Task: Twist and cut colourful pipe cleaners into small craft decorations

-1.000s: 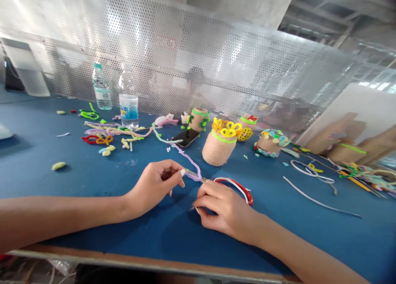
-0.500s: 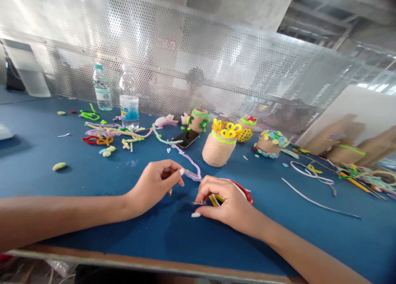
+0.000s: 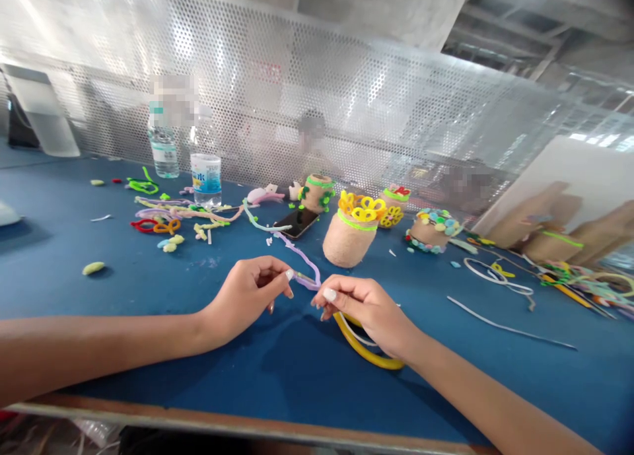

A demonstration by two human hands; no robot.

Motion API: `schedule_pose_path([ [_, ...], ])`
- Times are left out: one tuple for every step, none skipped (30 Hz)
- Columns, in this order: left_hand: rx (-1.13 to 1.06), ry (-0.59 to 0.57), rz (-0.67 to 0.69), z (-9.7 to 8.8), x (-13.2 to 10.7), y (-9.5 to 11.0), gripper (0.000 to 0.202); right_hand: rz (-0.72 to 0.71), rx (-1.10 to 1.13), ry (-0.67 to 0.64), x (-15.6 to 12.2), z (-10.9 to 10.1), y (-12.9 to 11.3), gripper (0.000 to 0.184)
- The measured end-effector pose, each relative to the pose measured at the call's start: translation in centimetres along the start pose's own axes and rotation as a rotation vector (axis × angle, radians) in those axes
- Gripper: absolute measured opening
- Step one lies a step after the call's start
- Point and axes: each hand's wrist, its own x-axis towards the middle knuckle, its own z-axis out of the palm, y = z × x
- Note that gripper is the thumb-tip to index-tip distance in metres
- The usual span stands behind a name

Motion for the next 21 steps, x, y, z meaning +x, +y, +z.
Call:
schedule_pose_path([
  [0.000,0.001,-0.002,0.0,0.0,0.0,0.020,0.005,0.009,0.022,0.0,0.0,-0.1,0.030],
  [-0.002,0.003,-0.005,0.0,0.0,0.1,0.020,0.002,0.012,0.048,0.1,0.0,-0.2,0.028],
  [-0.004,0.004,-0.010,0.0,0.0,0.1,0.019,-0.009,0.010,0.079,0.1,0.0,-0.3,0.026],
  [-0.006,0.005,-0.013,0.1,0.0,0.1,0.019,-0.031,0.004,0.113,0.0,-0.1,-0.5,0.025],
  [-0.008,0.005,-0.015,0.1,0.0,0.1,0.019,-0.070,-0.007,0.160,0.0,-0.4,-0.6,0.025],
  [-0.009,0.006,-0.016,0.1,-0.1,0.1,0.019,-0.126,-0.033,0.230,0.0,-0.8,-0.6,0.024],
  [-0.008,0.006,-0.016,0.0,-0.1,0.0,0.019,-0.195,-0.081,0.327,0.1,-1.3,-0.6,0.023],
  [-0.008,0.007,-0.016,0.0,-0.2,0.0,0.019,-0.273,-0.142,0.449,0.3,-2.0,-0.5,0.021],
  [-0.008,0.006,-0.016,0.0,-0.2,-0.1,0.019,-0.351,-0.203,0.594,0.5,-3.0,-0.3,0.019],
  [-0.008,0.004,-0.018,0.0,-0.3,-0.1,0.019,-0.422,-0.262,0.743,0.9,-4.1,0.0,0.018],
  [-0.009,0.002,-0.018,-0.1,-0.3,-0.2,0.019,-0.487,-0.279,0.896,1.3,-5.4,0.3,0.017],
  [-0.010,0.000,-0.017,-0.1,-0.3,-0.2,0.019,-0.549,-0.252,1.034,1.7,-7.0,0.6,0.018],
  [-0.010,-0.002,-0.016,-0.1,-0.3,-0.2,0.019,-0.588,-0.199,1.150,2.2,-8.8,0.8,0.018],
  [-0.009,-0.002,-0.014,-0.1,-0.2,-0.2,0.019,-0.604,-0.148,1.262,2.5,-10.8,0.9,0.018],
  [-0.006,-0.003,-0.012,-0.1,-0.1,-0.2,0.019,-0.578,-0.149,1.363,2.7,-12.9,0.7,0.020],
  [0.000,-0.002,-0.009,-0.1,-0.1,-0.2,0.020,-0.474,-0.269,1.388,2.6,-15.0,0.2,0.030],
  [0.010,0.001,-0.005,-0.1,0.0,-0.3,0.020,-0.313,-0.498,1.317,2.2,-17.2,-0.6,0.039],
  [0.023,0.003,0.001,-0.1,0.1,-0.3,0.021,-0.124,-0.797,1.141,1.4,-19.2,-1.6,0.044],
  [0.037,0.009,0.009,-0.1,0.2,-0.3,0.022,-0.051,-0.902,1.042,0.3,-21.0,-2.8,0.047],
  [0.052,0.013,0.014,-0.1,0.2,-0.4,0.024,0.003,-0.974,0.962,-1.1,-22.4,-4.1,0.049],
  [0.066,0.015,0.016,-0.1,0.3,-0.4,0.025,0.066,-1.057,0.879,-2.8,-23.5,-5.3,0.051],
])
